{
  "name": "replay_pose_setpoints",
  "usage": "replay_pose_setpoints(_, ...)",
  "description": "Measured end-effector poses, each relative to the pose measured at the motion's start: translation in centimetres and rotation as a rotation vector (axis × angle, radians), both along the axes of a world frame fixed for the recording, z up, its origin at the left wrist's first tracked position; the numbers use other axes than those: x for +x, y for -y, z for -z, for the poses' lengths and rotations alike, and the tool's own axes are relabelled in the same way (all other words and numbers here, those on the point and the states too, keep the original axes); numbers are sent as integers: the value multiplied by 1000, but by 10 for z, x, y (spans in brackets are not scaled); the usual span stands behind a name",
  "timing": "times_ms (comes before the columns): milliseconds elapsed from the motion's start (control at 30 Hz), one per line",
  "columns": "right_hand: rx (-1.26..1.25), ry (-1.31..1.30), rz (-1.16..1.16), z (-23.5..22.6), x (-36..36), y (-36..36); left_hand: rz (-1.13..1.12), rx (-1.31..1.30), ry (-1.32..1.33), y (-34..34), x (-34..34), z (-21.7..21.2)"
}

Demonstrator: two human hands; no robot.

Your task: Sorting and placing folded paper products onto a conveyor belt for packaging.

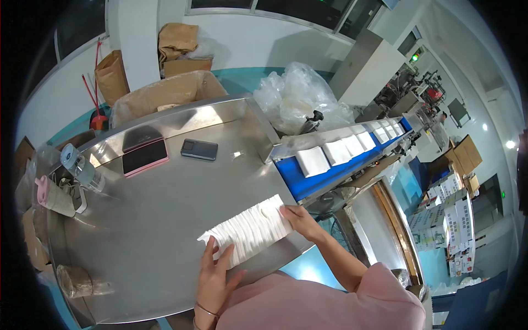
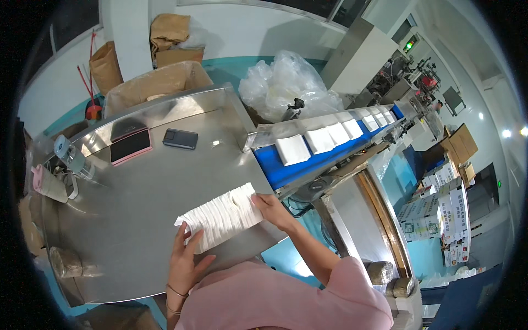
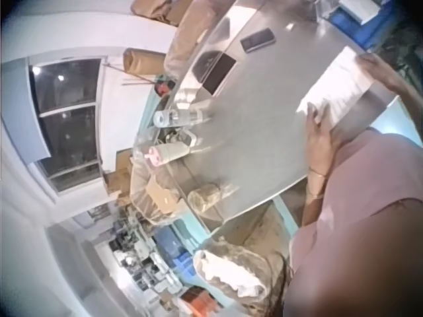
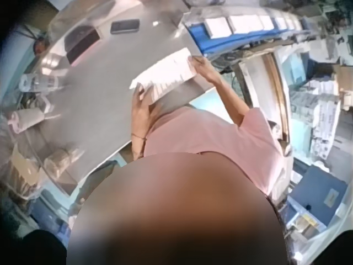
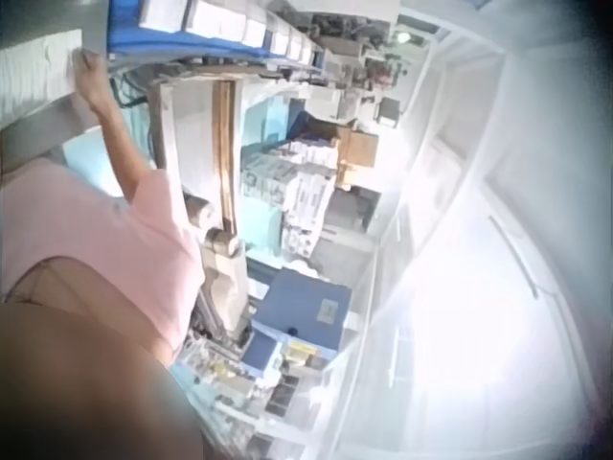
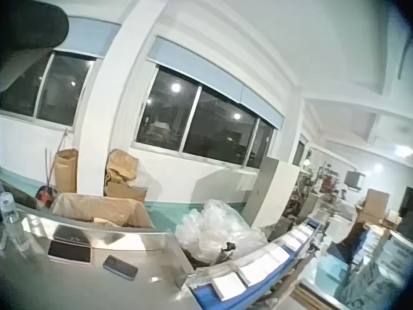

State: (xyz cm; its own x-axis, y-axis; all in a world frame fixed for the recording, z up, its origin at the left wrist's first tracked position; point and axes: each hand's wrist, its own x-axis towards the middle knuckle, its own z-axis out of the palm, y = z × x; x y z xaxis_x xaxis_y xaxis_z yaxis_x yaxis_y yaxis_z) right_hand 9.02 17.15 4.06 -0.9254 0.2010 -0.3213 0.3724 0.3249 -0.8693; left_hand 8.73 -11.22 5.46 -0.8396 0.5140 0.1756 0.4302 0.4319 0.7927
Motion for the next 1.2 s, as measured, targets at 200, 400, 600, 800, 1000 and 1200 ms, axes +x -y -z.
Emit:
replay_pose_setpoints(200, -83, -112, 256, 17, 0, -22, -43, 38, 92, -1, 1, -13)
replay_pose_setpoints(400, -248, -189, 57, 28, 8, -7, -13, -157, -210, -25, -11, -22)
replay_pose_setpoints(600, 13, 113, -78, 13, -3, 4, 134, -356, -228, -68, -26, -31)
replay_pose_setpoints(800, 150, -215, -62, 32, 0, -11, 150, -585, -263, -101, -28, -24)
replay_pose_setpoints(1000, -594, -212, 499, 40, -3, -38, 169, -589, -237, -106, -34, -26)
replay_pose_setpoints(1200, 191, -195, -76, 8, 1, 1, 184, -496, -245, -111, -31, -20)
